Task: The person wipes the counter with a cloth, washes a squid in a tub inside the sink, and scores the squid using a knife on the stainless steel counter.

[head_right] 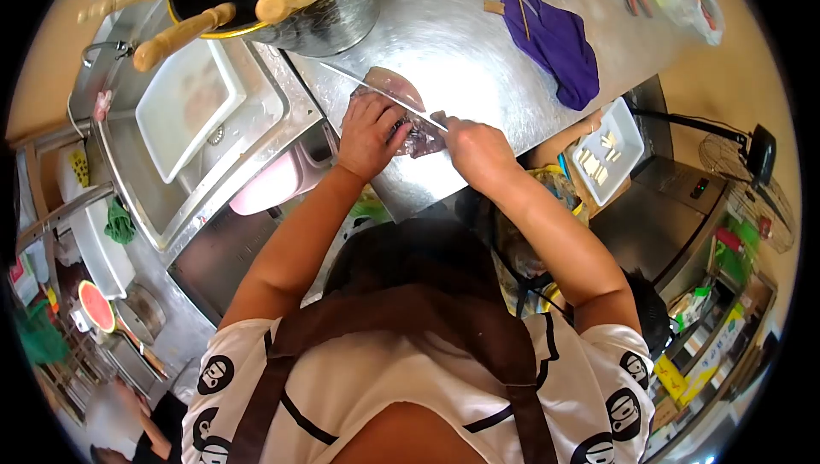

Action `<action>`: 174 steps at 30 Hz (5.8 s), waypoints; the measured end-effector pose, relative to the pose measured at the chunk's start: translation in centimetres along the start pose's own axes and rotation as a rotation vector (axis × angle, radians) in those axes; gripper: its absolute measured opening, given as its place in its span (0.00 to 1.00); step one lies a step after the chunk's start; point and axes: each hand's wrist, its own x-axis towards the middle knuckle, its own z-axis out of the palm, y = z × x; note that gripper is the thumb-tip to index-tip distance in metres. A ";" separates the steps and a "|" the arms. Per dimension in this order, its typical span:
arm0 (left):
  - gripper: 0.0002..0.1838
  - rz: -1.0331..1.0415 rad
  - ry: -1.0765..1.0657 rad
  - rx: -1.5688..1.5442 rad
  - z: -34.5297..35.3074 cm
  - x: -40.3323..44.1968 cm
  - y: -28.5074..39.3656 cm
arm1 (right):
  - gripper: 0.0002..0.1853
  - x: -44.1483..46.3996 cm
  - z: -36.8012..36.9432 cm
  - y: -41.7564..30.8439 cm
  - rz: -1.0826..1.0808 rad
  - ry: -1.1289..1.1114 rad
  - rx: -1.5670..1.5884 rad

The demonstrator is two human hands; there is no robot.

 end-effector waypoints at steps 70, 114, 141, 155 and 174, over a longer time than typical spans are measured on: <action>0.18 -0.072 -0.034 0.007 0.4 -1.4 0.8 | 0.11 1.7 -2.8 1.4 -0.062 -0.063 -0.148; 0.14 -0.087 -0.051 0.088 0.3 -2.7 2.1 | 0.10 -1.9 -1.6 0.5 -0.049 -0.132 -0.149; 0.15 -0.108 -0.010 0.175 0.3 -2.4 1.0 | 0.10 1.8 -1.8 -0.7 0.001 -0.332 -0.138; 0.13 -0.081 -0.013 0.129 0.8 -2.1 1.2 | 0.11 -0.3 -2.3 1.4 -0.020 -0.259 -0.062; 0.17 -0.141 -0.053 0.135 0.4 -2.2 2.3 | 0.14 2.1 -2.6 -0.2 0.104 -0.342 -0.044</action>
